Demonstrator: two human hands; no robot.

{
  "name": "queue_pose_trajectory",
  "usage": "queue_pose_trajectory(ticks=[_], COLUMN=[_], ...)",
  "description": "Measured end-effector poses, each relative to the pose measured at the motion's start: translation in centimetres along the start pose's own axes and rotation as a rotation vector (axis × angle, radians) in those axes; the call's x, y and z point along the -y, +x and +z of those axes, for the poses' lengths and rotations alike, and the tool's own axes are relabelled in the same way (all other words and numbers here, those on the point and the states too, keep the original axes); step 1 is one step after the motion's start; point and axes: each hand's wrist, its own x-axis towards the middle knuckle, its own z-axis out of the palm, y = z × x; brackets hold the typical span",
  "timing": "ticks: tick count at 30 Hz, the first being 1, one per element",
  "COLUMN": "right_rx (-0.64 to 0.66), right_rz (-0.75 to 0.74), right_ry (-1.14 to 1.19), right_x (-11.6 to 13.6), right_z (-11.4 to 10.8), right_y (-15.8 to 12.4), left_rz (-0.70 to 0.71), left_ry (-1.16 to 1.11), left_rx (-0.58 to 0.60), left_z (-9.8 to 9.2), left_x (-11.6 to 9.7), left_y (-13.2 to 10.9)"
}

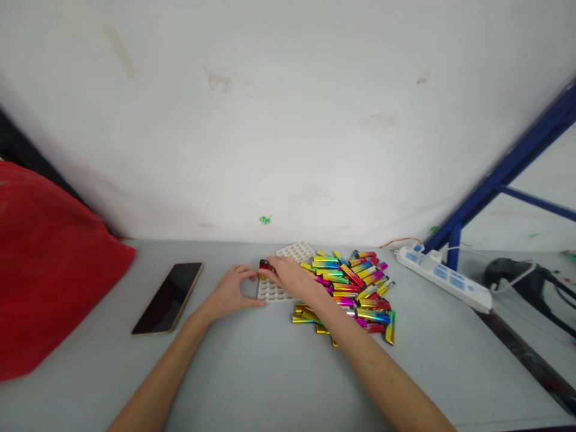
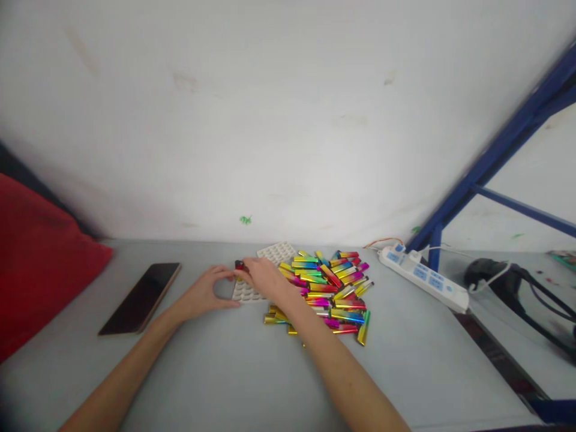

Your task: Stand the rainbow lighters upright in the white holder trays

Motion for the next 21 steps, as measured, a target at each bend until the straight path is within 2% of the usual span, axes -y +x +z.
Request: queue_pose_trajectory(ticks=[8,13,15,18,21], right_rx=[0.044,0.111,0.081,-0.047,-0.086], right_rz=[-0.022,0.024,0.038,0.073,0.052], right_ry=[-0.019,-0.129,-0.128,-0.043,-0.038], right_x=[-1.3,0.0,0.8,1.2,0.8], right_z=[-0.7,-0.9,-1.4,-2.7,-4.1], right_y=[0.2,0.1,-0.4,-3.0,-7.5], left_rz=[-0.002,0.015,0.021,0.016,0.003], left_ry=[-0.013,0.015,0.015,0.011,0.004], left_rx=[0.014,-0.003,-0.01,-0.014,-0.012], left_z=[-0.1,0.0,0.0,0.1,0.1], left_x=[0.4,0.4,0.2,-0.1,-0.2], left_y=[0.2,0.1,0.0,-0.3,-0.4])
